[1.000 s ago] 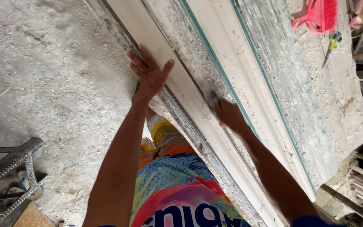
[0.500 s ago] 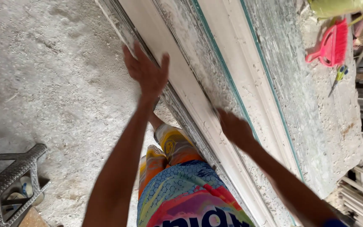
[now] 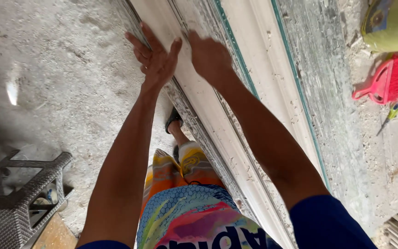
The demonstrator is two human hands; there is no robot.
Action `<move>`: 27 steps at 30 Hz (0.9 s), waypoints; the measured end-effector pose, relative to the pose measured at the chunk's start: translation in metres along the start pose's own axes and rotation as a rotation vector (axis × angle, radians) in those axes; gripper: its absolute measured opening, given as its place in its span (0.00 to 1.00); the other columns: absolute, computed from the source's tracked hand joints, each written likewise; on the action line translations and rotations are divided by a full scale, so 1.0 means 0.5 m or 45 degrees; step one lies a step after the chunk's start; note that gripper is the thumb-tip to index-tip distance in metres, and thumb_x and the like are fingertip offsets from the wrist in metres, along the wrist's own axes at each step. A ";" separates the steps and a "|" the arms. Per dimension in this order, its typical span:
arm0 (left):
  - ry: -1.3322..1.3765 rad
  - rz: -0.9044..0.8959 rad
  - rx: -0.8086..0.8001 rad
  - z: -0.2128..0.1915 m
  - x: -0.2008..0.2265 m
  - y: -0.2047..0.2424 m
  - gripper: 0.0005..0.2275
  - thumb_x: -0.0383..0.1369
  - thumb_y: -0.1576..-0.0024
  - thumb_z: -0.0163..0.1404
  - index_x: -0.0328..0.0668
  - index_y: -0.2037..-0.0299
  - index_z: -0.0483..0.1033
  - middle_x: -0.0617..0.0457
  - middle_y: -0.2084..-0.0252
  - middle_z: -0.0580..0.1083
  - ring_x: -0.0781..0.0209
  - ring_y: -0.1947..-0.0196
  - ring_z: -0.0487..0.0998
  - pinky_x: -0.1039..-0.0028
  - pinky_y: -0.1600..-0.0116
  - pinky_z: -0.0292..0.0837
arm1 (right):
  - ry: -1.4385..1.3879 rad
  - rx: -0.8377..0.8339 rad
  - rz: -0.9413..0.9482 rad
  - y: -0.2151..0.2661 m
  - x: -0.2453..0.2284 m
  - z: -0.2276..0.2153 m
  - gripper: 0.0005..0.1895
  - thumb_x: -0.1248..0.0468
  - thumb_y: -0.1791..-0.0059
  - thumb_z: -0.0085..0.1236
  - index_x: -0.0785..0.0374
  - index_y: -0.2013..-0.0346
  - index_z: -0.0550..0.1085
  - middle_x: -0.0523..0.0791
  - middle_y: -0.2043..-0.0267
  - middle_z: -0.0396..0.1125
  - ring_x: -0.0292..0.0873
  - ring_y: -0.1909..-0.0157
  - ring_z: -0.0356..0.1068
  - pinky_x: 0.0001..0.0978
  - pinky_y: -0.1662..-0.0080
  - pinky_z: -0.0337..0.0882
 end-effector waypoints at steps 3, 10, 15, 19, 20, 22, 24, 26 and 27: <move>0.004 -0.019 -0.093 0.001 -0.004 -0.011 0.51 0.67 0.38 0.45 0.55 0.23 0.16 0.36 0.28 0.05 0.16 0.26 0.16 0.26 0.33 0.48 | -0.007 0.248 -0.183 -0.109 0.014 -0.006 0.13 0.66 0.46 0.44 0.65 0.47 0.67 0.52 0.72 0.71 0.51 0.70 0.73 0.53 0.64 0.74; 0.079 -0.114 -0.265 -0.040 0.045 0.010 0.53 0.66 0.40 0.46 0.56 0.26 0.11 0.39 0.29 0.04 0.17 0.26 0.13 0.28 0.31 0.50 | -0.763 -0.328 0.378 0.314 0.118 0.050 0.22 0.50 0.40 0.32 0.63 0.41 0.60 0.50 0.78 0.62 0.41 0.81 0.61 0.43 0.77 0.67; 0.043 -0.115 -0.277 -0.039 0.033 0.002 0.54 0.69 0.41 0.45 0.56 0.25 0.10 0.37 0.29 0.03 0.14 0.28 0.12 0.28 0.28 0.40 | -0.899 -0.642 0.795 0.574 0.264 0.256 0.23 0.45 0.44 0.33 0.55 0.41 0.58 0.48 0.76 0.68 0.41 0.82 0.65 0.33 0.78 0.74; 0.014 -0.130 -0.281 -0.036 0.036 0.002 0.55 0.70 0.42 0.44 0.56 0.26 0.10 0.36 0.30 0.03 0.14 0.28 0.13 0.26 0.29 0.39 | -0.953 -0.605 0.822 0.467 0.237 0.217 0.21 0.46 0.43 0.35 0.60 0.48 0.61 0.47 0.75 0.65 0.40 0.82 0.65 0.36 0.78 0.73; 0.019 -0.150 -0.296 -0.039 0.046 -0.002 0.55 0.70 0.42 0.44 0.56 0.26 0.09 0.36 0.30 0.03 0.15 0.28 0.13 0.25 0.30 0.39 | -0.936 -0.560 0.750 0.406 0.209 0.172 0.22 0.46 0.43 0.35 0.60 0.49 0.61 0.47 0.77 0.65 0.40 0.83 0.64 0.36 0.79 0.73; 0.016 -0.176 -0.315 -0.044 0.053 0.002 0.55 0.70 0.43 0.43 0.56 0.27 0.09 0.36 0.30 0.03 0.15 0.28 0.13 0.24 0.30 0.39 | -0.925 -0.522 0.680 0.288 0.141 0.092 0.22 0.45 0.43 0.34 0.60 0.50 0.61 0.47 0.78 0.65 0.40 0.83 0.62 0.36 0.79 0.72; 0.032 -0.248 -0.363 -0.044 0.053 -0.001 0.54 0.69 0.44 0.42 0.57 0.27 0.09 0.38 0.29 0.03 0.16 0.28 0.12 0.23 0.31 0.39 | -0.968 -0.380 0.524 0.151 0.069 0.005 0.23 0.45 0.42 0.35 0.64 0.51 0.61 0.46 0.80 0.63 0.39 0.85 0.61 0.38 0.78 0.70; 0.045 -0.255 -0.364 -0.034 0.042 -0.003 0.55 0.69 0.45 0.43 0.57 0.27 0.09 0.37 0.30 0.03 0.16 0.28 0.11 0.23 0.31 0.38 | -0.922 -0.310 0.441 0.023 0.021 -0.063 0.23 0.46 0.42 0.36 0.65 0.52 0.62 0.46 0.80 0.65 0.39 0.85 0.62 0.37 0.78 0.70; 0.057 -0.265 -0.368 -0.028 0.034 -0.001 0.55 0.69 0.45 0.43 0.56 0.27 0.09 0.37 0.30 0.02 0.15 0.29 0.09 0.23 0.32 0.38 | -0.878 -0.243 0.362 -0.041 -0.006 -0.096 0.23 0.47 0.41 0.37 0.67 0.52 0.63 0.45 0.80 0.67 0.38 0.85 0.63 0.37 0.78 0.70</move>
Point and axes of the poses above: each hand's wrist, its own y-axis away from the middle knuckle, its own z-axis out of the palm, x = y × z, the point moved 3 cm from there along -y, towards the middle knuckle
